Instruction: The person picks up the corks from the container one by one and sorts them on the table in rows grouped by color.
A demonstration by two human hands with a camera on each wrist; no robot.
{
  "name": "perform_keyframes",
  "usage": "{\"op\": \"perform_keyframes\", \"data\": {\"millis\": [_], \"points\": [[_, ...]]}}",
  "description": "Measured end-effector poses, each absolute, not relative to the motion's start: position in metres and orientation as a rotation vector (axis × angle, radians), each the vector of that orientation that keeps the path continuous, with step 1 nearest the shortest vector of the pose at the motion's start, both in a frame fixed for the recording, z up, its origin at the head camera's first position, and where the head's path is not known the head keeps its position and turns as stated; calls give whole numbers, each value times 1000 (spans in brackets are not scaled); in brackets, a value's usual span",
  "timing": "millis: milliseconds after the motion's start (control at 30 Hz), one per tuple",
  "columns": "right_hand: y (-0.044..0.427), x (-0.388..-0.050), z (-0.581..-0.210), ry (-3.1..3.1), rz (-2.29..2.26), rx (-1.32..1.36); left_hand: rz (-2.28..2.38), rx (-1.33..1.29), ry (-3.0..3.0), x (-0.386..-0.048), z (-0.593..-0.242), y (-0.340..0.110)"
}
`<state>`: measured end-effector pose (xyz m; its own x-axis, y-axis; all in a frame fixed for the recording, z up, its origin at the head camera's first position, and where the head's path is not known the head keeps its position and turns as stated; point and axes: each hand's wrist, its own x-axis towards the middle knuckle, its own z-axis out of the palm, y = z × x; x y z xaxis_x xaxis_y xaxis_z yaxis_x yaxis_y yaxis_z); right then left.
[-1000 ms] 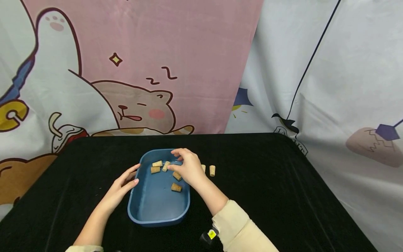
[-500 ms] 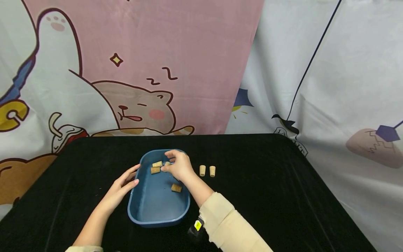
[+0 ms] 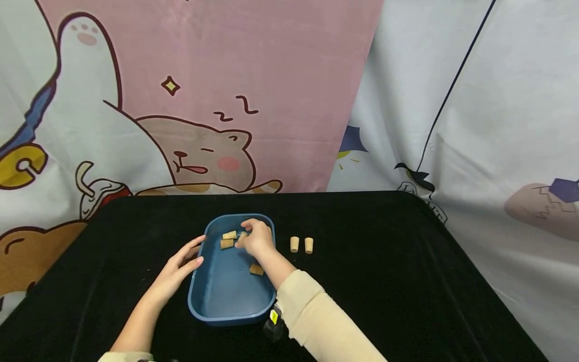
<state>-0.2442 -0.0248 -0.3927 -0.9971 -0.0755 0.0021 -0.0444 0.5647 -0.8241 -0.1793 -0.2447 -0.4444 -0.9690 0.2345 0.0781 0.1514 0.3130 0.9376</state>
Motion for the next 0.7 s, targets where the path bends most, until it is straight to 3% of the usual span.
{"op": "perform_keyframes", "data": {"millis": [700], "points": [[-30,-256,-402,2904,-1177,-106,1785,355,2480,-182,-447,-245]]}}
